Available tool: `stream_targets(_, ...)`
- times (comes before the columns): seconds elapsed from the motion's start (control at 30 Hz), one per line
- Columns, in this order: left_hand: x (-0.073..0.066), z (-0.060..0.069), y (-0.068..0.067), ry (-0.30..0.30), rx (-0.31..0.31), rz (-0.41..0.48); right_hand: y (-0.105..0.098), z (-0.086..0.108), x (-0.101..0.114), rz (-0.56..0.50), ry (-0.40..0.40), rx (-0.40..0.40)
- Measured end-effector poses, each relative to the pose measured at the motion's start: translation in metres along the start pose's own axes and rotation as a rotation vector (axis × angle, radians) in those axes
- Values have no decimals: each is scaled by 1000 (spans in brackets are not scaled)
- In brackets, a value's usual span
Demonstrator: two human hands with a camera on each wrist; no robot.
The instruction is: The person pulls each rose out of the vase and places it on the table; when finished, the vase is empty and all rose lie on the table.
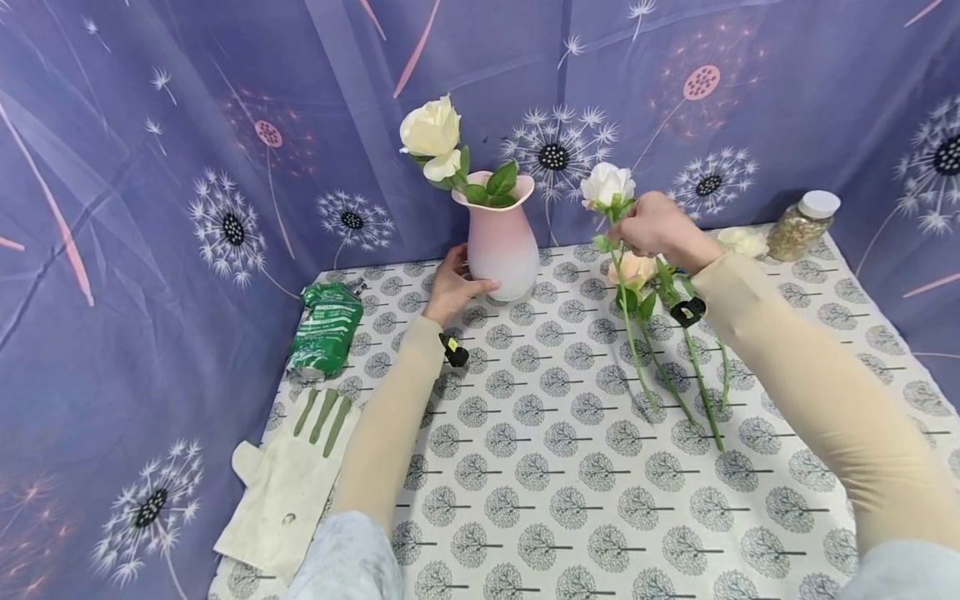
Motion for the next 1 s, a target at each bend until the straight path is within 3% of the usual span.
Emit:
stream_targets(0.23, 0, 0, -1, 2, 0, -2, 23, -14, -25, 4, 31, 28)
stream_targets(0.57, 1, 1, 0, 8, -4, 11, 54, -29, -49, 5, 17, 39)
stream_targets(1.0, 2, -1, 0, 12, -2, 21, 75, -41, -71, 54, 59, 7)
Point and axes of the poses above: each hand's wrist, its own z-axis away from the middle knuckle, its own y-axis out of the palm, x = y × z, the point moved 7 cm from there along -z, towards the middle knuckle, and after that the axes turned 4 degrees about z, right-handed, at the moved point
